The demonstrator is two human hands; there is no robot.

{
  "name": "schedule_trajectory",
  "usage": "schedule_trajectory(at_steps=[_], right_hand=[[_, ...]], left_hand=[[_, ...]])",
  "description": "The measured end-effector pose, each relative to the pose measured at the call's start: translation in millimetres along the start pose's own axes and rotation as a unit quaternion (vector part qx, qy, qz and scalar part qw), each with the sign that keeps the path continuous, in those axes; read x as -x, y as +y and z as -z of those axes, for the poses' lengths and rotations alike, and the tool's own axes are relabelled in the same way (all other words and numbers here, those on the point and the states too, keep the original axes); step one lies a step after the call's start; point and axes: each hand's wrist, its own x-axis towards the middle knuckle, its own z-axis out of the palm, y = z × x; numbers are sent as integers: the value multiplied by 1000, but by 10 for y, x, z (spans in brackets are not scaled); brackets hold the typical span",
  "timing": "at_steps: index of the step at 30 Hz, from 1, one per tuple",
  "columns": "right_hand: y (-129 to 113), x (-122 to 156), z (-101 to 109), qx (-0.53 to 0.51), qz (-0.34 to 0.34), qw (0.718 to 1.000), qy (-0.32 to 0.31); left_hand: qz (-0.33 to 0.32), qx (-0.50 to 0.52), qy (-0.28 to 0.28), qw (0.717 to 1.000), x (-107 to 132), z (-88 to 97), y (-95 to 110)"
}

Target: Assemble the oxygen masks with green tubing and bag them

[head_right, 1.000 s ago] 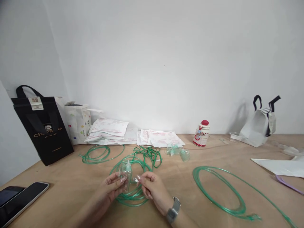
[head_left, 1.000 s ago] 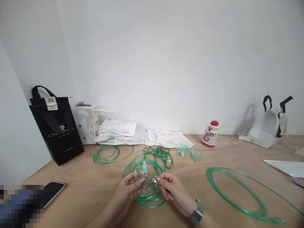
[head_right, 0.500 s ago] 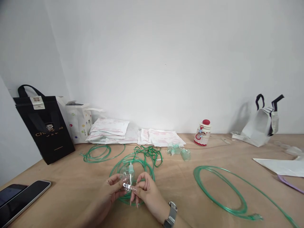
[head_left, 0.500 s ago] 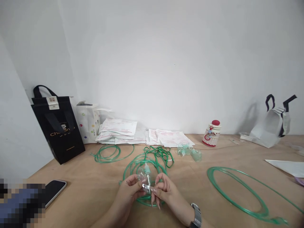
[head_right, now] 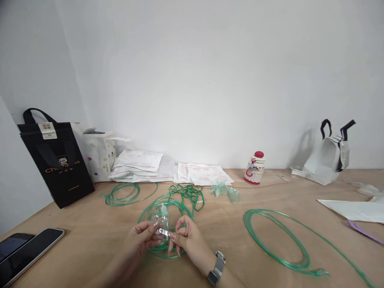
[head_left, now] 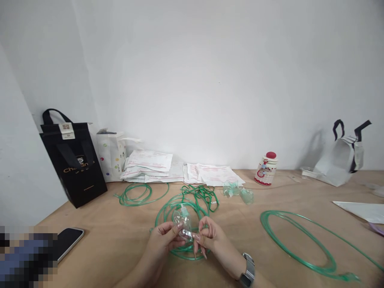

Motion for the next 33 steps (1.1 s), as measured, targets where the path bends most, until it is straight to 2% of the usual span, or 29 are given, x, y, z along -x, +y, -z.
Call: schedule_trajectory(at_steps=[6,9,13,16,21,26,33], right_hand=[[14,0,-3,14,-13,1000,-3],[-3,17,-15,-31,-27,999,-23],[-72,47,-22,-160,-75,984,-14],[-71,41,-9,-230,-88,968,-38],[-20,27,13,-286,-71,954,-57],[-51,56,-26,-269,-54,956,-102],[-63,55,-68,-215,-10,976,-33]], left_hand=[[-43,-60,-32,997,-64,32,-30],[-59,-50,-44,996,-80,41,-12],[5,20,-101,995,-32,26,75],[37,53,-130,989,34,-3,102],[48,47,-122,990,82,-56,52],[46,39,-88,994,85,-92,53],[54,6,-60,997,49,-45,45]])
